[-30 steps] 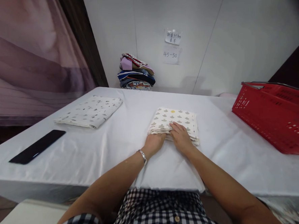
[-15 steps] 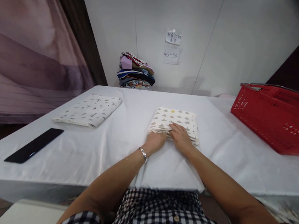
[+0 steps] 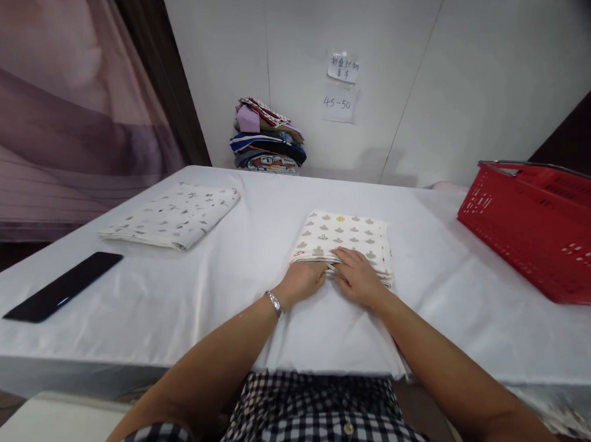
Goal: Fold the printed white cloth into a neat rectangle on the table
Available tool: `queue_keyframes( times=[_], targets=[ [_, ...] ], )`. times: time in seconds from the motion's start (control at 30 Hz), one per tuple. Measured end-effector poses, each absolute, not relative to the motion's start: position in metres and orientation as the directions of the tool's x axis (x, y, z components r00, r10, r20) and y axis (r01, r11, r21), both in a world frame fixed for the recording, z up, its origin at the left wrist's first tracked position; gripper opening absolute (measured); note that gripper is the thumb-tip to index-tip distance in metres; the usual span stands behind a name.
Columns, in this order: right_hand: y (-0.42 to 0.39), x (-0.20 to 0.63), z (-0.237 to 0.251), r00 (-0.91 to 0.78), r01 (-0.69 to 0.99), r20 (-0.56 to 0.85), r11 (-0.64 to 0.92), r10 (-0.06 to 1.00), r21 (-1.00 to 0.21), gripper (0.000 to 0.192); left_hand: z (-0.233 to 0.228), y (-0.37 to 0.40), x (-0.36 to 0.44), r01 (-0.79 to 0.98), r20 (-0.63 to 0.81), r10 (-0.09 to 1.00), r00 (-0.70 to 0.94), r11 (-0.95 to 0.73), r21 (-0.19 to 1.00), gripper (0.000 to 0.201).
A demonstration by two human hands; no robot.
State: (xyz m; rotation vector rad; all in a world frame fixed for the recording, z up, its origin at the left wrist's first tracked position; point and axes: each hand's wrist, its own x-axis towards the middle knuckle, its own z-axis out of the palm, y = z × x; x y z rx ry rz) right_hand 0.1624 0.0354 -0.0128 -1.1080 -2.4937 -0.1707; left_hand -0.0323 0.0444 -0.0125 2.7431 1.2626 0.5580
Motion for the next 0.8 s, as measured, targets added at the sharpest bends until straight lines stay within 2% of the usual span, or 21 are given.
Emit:
queue_keyframes(
  times=[0.3, 0.5, 0.67, 0.8],
  targets=[
    [0.037, 0.161, -0.017, -0.586, 0.768, 0.398, 0.64, 0.706, -0.004, 0.025, -0.011, 0.043, -0.031, 0.728, 0.295, 0.765, 0.572, -0.639, 0.247, 0.021],
    [0.037, 0.161, -0.018, -0.584, 0.771, 0.404, 0.637, 0.704, 0.003, 0.028, -0.009, 0.037, -0.026, 0.787, 0.289, 0.792, 0.538, -0.595, 0.165, 0.036],
    [0.034, 0.162, -0.015, -0.587, 0.773, 0.395, 0.634, 0.707, 0.014, 0.029, -0.009, 0.039, -0.02, 0.802, 0.249, 0.793, 0.556, -0.59, 0.088, 0.029],
    [0.028, 0.169, -0.014, -0.558, 0.798, 0.408, 0.602, 0.723, 0.024, 0.026, -0.01, 0.04, -0.02, 0.766, 0.271, 0.76, 0.591, -0.634, 0.105, 0.028]
  ],
)
